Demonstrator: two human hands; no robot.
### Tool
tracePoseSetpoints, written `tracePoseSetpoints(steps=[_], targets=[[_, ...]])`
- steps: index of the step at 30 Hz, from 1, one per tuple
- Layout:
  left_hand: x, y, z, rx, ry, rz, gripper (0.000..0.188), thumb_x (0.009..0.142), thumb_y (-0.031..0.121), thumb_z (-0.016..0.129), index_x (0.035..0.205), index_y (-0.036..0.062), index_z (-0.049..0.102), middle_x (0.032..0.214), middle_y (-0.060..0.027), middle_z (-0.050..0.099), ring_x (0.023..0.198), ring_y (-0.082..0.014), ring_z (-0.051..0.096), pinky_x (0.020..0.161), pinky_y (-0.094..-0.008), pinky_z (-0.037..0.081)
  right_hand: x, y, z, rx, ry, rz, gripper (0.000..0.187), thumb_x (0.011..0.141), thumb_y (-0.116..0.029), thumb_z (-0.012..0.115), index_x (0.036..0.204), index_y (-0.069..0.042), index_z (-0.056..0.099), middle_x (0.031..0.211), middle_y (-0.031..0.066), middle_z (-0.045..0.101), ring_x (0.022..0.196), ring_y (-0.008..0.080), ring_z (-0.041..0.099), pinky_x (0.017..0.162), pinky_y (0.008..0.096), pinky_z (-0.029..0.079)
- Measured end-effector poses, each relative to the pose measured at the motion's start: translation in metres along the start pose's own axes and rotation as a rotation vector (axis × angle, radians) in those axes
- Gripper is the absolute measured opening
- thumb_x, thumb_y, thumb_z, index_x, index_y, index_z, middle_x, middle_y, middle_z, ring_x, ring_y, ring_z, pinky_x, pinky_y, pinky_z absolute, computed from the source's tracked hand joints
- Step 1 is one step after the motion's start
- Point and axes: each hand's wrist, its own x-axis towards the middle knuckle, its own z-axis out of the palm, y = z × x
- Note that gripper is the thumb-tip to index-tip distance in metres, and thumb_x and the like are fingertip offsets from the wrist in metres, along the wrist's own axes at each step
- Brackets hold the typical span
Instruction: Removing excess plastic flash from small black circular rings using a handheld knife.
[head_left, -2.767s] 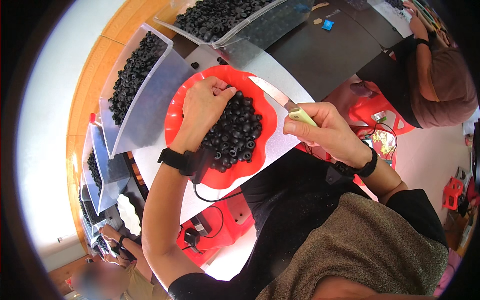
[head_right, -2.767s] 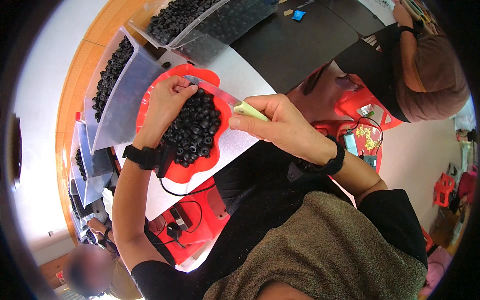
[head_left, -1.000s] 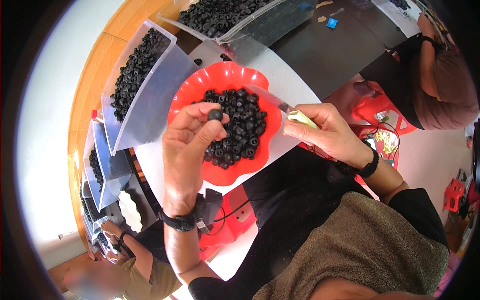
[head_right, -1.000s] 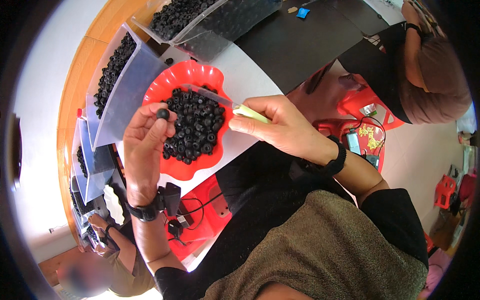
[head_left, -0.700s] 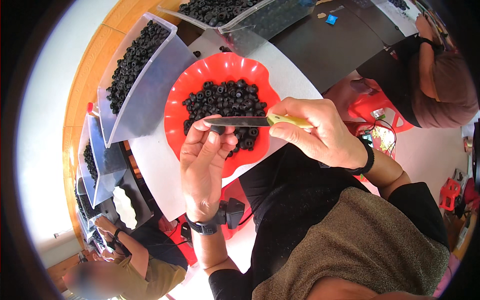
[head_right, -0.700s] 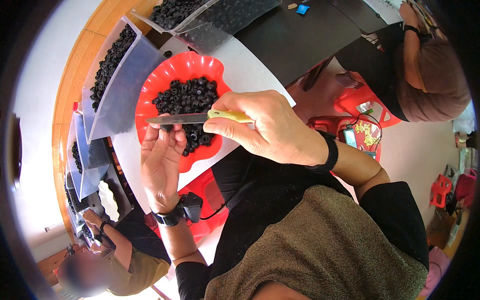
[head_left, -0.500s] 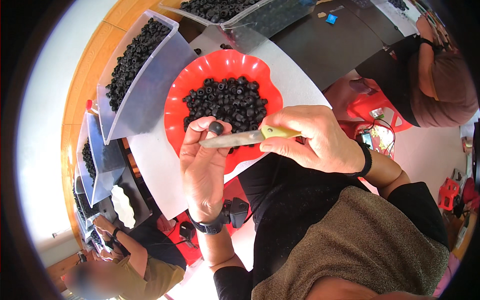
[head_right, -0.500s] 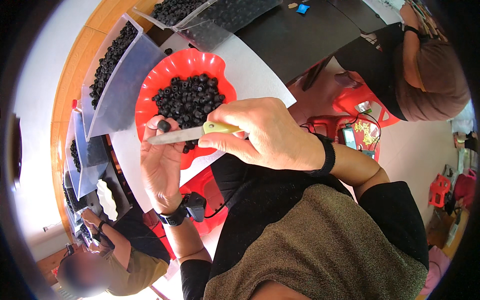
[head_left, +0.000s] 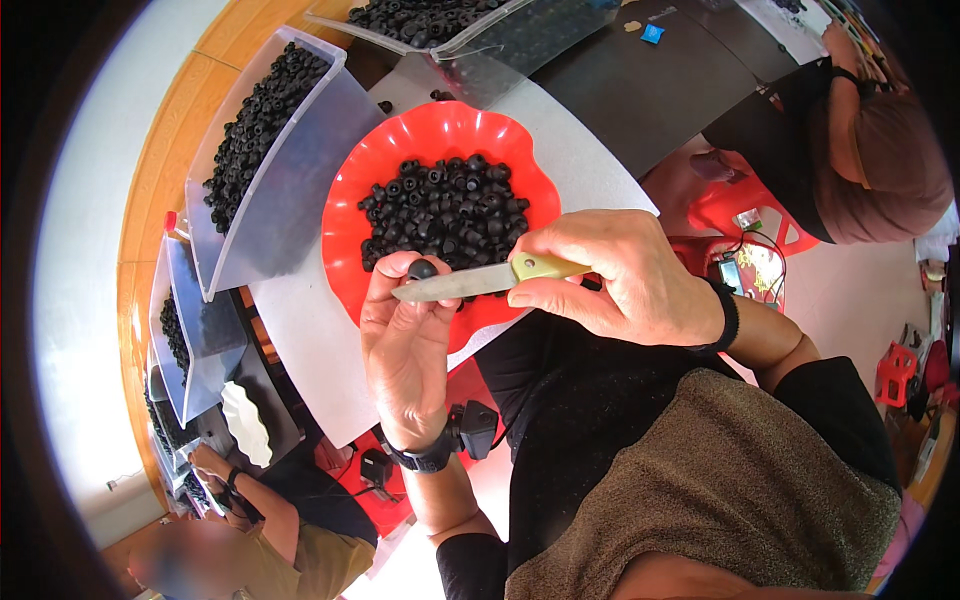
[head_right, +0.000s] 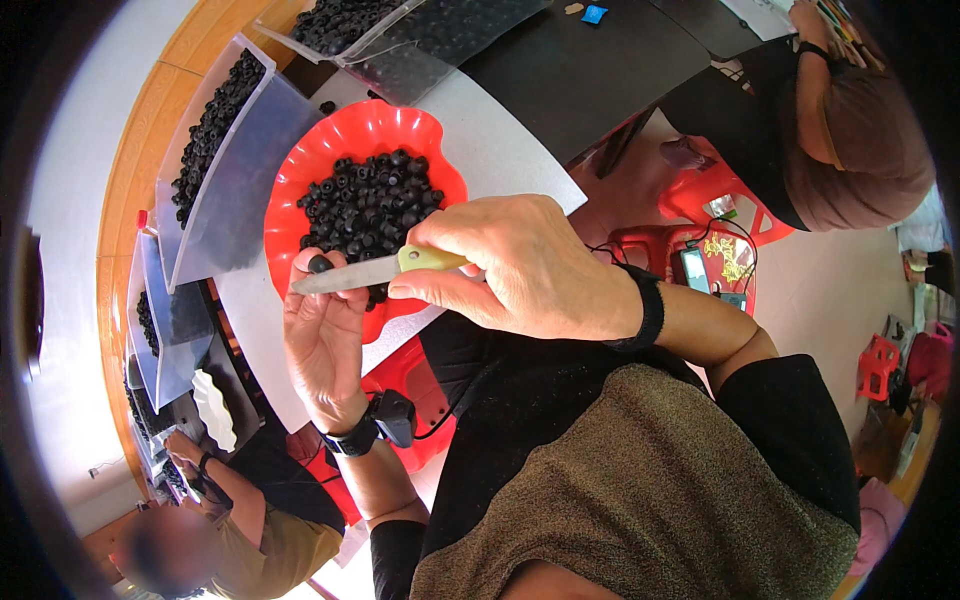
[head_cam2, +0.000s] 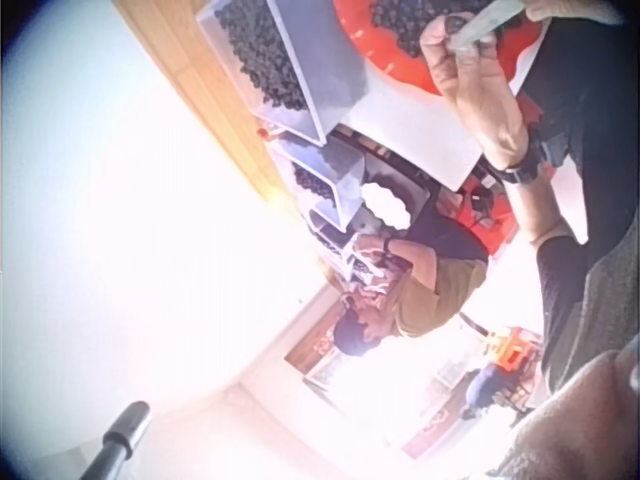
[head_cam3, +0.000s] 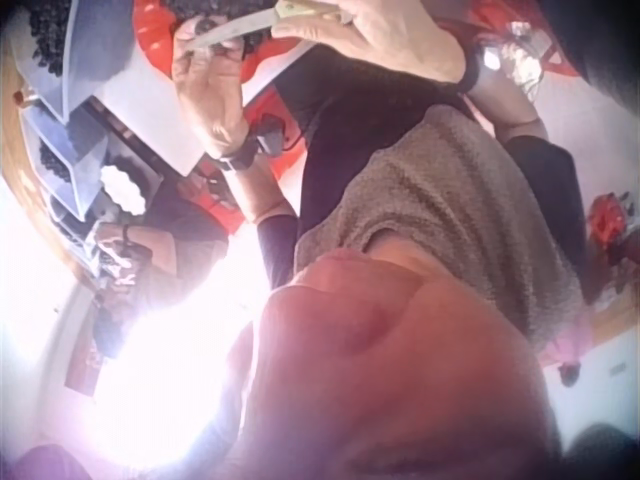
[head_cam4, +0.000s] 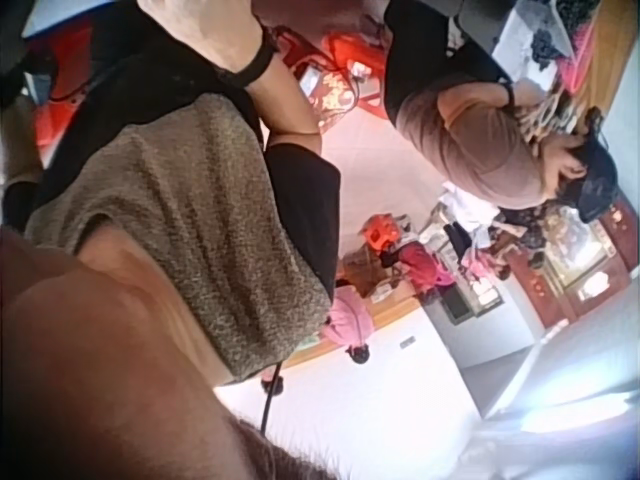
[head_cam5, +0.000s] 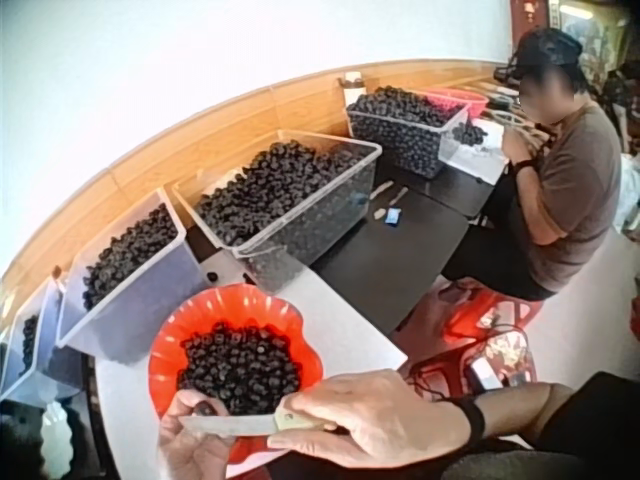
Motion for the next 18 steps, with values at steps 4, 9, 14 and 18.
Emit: tracePoseSetpoints(steps=[4,9,14,18], targets=[[0.001,0.0,-0.003,-0.114,0.041,-0.037,0.02,0.095,0.007,0.068,0.113,0.0048,0.061,0.108,-0.0106,0.064,0.102,-0.0208,0.061,0.087,-0.0324,0.051,0.003,0.004,0.001,0.002,0.063,0.046,0.029,0.088,-0.03,0.078,0.086,-0.003,0.067,0.068,0.0089,0.065,0.055,0.0249,0.064,0.05,0.0331,0.047],[0.004,-0.002,-0.004,-0.153,-0.005,-0.055,0.019,0.095,0.007,0.069,0.112,0.0044,0.062,0.107,-0.0124,0.065,0.101,-0.0201,0.061,0.085,-0.0299,0.051,0.001,0.007,-0.007,0.036,-0.018,0.13,0.028,0.088,-0.018,0.078,0.1,0.004,0.068,0.082,0.0137,0.07,0.069,0.0243,0.071,0.062,0.0294,0.053],[0.006,-0.002,-0.001,-0.185,-0.008,-0.064,0.024,0.096,0.008,0.067,0.119,0.0019,0.062,0.11,-0.0135,0.064,0.102,-0.0199,0.061,0.086,-0.0291,0.051,0.001,0.01,-0.01,0.057,-0.012,0.147,0.028,0.09,-0.019,0.077,0.1,0.005,0.068,0.084,0.0146,0.071,0.071,0.0234,0.071,0.064,0.0292,0.054],[0.006,-0.003,0.0,-0.224,-0.016,-0.071,0.028,0.097,0.008,0.065,0.124,-0.0003,0.06,0.112,-0.0153,0.064,0.101,-0.0193,0.06,0.087,-0.0285,0.052,0.001,0.012,-0.012,0.067,-0.01,0.154,0.028,0.091,-0.02,0.076,0.1,0.005,0.068,0.084,0.0148,0.071,0.071,0.0221,0.071,0.064,0.0289,0.053]])
